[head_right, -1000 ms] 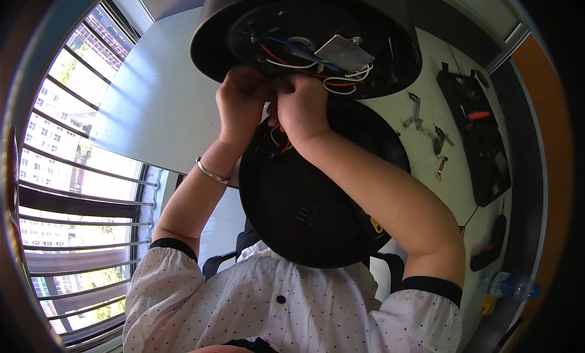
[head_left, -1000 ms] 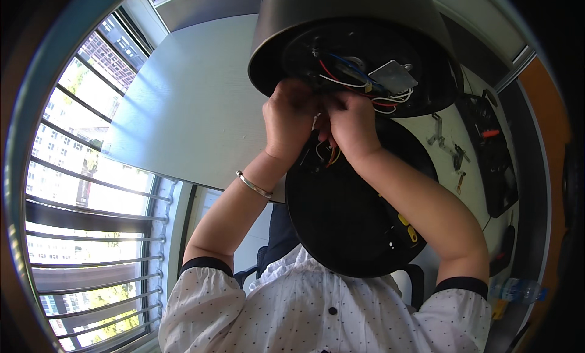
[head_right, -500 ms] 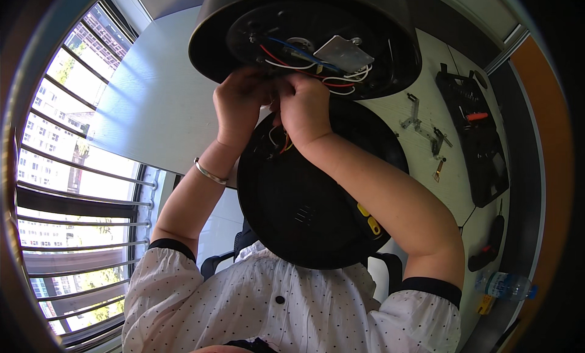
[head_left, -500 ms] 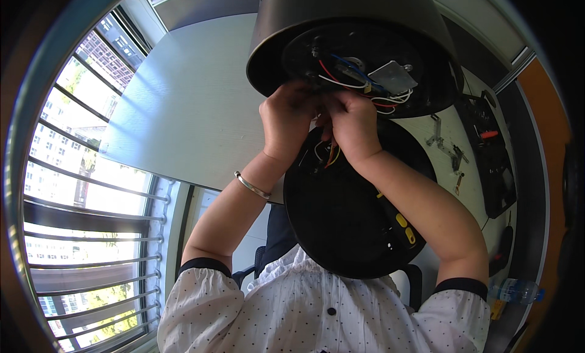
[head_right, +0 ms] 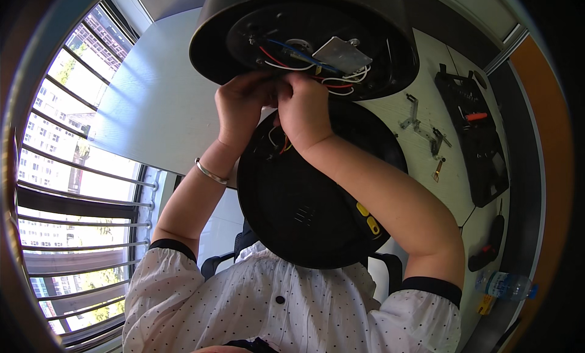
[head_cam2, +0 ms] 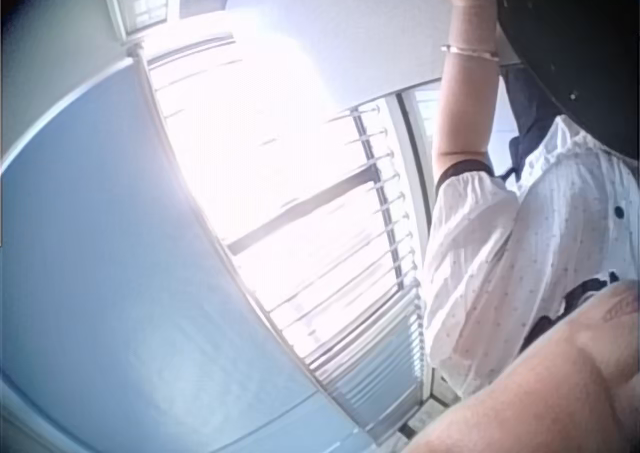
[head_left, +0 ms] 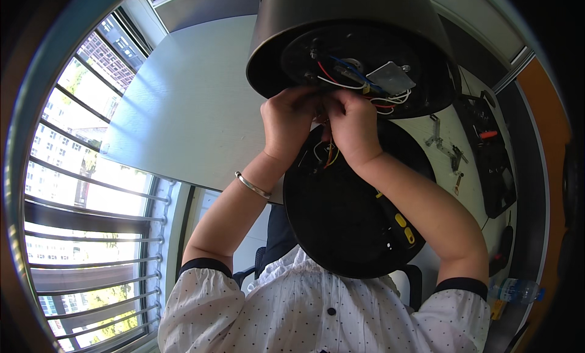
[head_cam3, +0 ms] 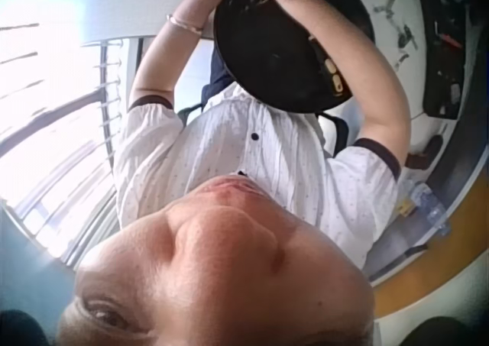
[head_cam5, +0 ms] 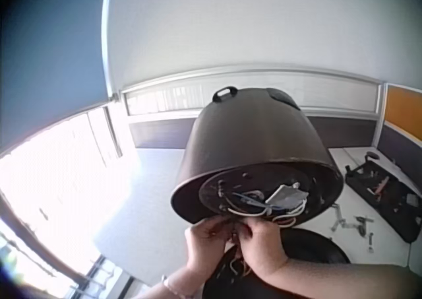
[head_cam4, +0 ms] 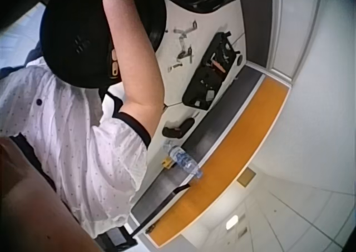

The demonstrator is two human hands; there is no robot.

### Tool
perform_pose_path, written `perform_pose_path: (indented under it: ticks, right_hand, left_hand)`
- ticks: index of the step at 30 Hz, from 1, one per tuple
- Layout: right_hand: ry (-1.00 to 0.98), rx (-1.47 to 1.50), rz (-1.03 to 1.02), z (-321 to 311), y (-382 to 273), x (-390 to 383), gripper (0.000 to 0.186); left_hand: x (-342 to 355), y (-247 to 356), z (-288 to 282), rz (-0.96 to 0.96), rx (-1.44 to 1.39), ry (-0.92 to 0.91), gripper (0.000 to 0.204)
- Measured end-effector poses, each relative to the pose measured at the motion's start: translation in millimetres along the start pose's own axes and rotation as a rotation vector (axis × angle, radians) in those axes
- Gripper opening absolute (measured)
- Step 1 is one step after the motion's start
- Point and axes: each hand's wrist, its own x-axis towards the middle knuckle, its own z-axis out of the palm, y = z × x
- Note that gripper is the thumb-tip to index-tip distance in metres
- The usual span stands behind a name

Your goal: The person works on the internal wiring of a black cylindrical device, using a screwdriver to tighten connections and manipulate wires. The person repeatedly adjusts and secures the wires inside the device's housing.

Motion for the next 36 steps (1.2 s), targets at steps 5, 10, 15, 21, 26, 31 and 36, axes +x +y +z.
perform_pose_path:
  ticks: [5, 10, 15, 21, 26, 31, 36]
  right_hand:
    - [0.014, -0.005, 0.002, 0, -1, 0, 0.015]
    - [0.023, -0.023, -0.067, 1, 8, 3, 0.015]
    - [0.073, -0.121, -0.142, 2, 10, 3, 0.012]
    - [0.119, -0.33, -0.433, 0, 13, 5, 0.01]
    - [0.082, -0.593, -0.551, -5, 16, 12, 0.011]
    - [0.074, -0.687, -0.495, -4, 8, 13, 0.01]
    - [0.116, -0.63, -0.568, -3, 12, 14, 0.009]
  left_hand:
    - [-1, 1, 1, 0.028, 0.002, 0.006, 0.015]
    - [1, -3, 0, 0.079, 0.005, -0.011, 0.014]
    - [3, -3, -2, 0.105, 0.066, -0.01, 0.015]
    - [2, 0, 0, 0.096, 0.062, -0.001, 0.015]
    - [4, -6, 1, 0.135, 0.121, 0.004, 0.016]
    - [4, -5, 0, 0.168, 0.134, 0.01, 0.016]
    - [5, -2, -3, 0.149, 0.114, -0.047, 0.018]
